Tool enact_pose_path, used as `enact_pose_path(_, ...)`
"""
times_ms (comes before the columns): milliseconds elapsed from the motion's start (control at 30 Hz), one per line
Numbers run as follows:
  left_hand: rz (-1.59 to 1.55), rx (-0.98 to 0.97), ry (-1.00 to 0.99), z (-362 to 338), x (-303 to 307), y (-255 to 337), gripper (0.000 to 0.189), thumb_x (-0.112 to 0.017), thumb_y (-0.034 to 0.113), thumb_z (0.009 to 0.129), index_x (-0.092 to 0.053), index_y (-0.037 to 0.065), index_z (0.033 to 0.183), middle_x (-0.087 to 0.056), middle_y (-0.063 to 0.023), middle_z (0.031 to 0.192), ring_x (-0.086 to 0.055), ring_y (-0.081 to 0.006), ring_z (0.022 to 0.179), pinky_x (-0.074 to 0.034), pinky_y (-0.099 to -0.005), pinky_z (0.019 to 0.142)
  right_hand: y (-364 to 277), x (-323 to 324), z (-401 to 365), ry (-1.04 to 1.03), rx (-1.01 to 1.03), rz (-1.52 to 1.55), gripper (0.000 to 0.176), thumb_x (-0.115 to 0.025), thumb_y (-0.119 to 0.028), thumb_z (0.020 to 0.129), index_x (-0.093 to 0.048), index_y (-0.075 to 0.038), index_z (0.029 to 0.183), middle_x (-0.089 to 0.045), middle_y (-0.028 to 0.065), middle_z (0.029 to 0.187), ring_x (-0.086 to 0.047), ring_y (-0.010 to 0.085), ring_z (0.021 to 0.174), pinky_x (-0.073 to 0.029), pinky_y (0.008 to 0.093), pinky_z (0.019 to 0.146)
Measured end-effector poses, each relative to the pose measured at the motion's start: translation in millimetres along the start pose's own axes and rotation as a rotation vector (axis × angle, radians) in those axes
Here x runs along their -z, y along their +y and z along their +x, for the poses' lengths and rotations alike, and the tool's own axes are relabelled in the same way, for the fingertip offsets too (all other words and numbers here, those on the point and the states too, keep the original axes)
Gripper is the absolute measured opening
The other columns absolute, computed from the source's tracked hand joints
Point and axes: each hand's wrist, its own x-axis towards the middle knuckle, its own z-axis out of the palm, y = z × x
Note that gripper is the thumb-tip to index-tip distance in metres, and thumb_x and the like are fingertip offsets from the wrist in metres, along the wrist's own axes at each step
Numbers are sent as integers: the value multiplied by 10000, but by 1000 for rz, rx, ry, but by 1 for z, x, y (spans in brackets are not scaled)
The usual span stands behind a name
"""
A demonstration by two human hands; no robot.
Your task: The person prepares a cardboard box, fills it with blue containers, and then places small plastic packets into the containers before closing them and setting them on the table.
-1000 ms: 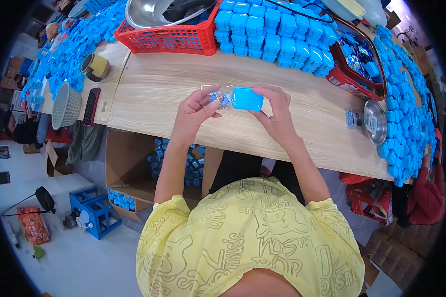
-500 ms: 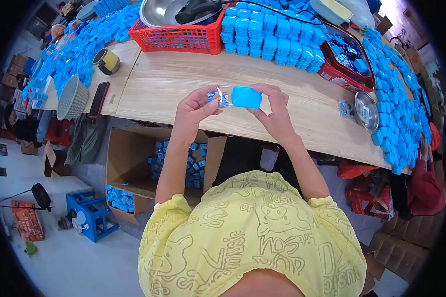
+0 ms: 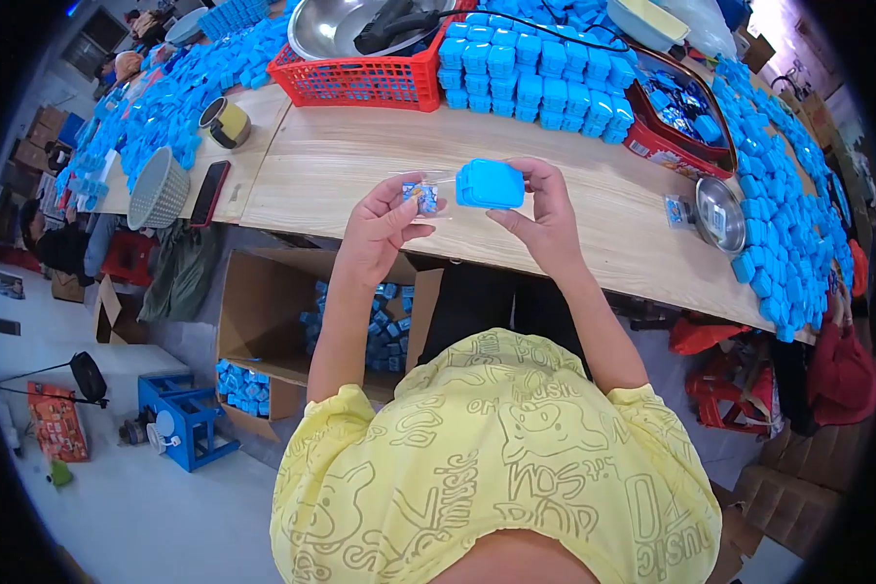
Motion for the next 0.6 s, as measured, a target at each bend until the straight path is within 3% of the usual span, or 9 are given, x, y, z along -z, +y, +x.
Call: enact_pose_path(600,141,-101,80,-9,-41,3,402,-603,56,853,-494,9,1237,-633,-103,1021,-632,-179,930,-543,-275,719,-24,18,-6,-36,92,-374,498,-739,-65,724,-475,-83,1146,-530,75,1174,-483,201,1112,-333,341,981)
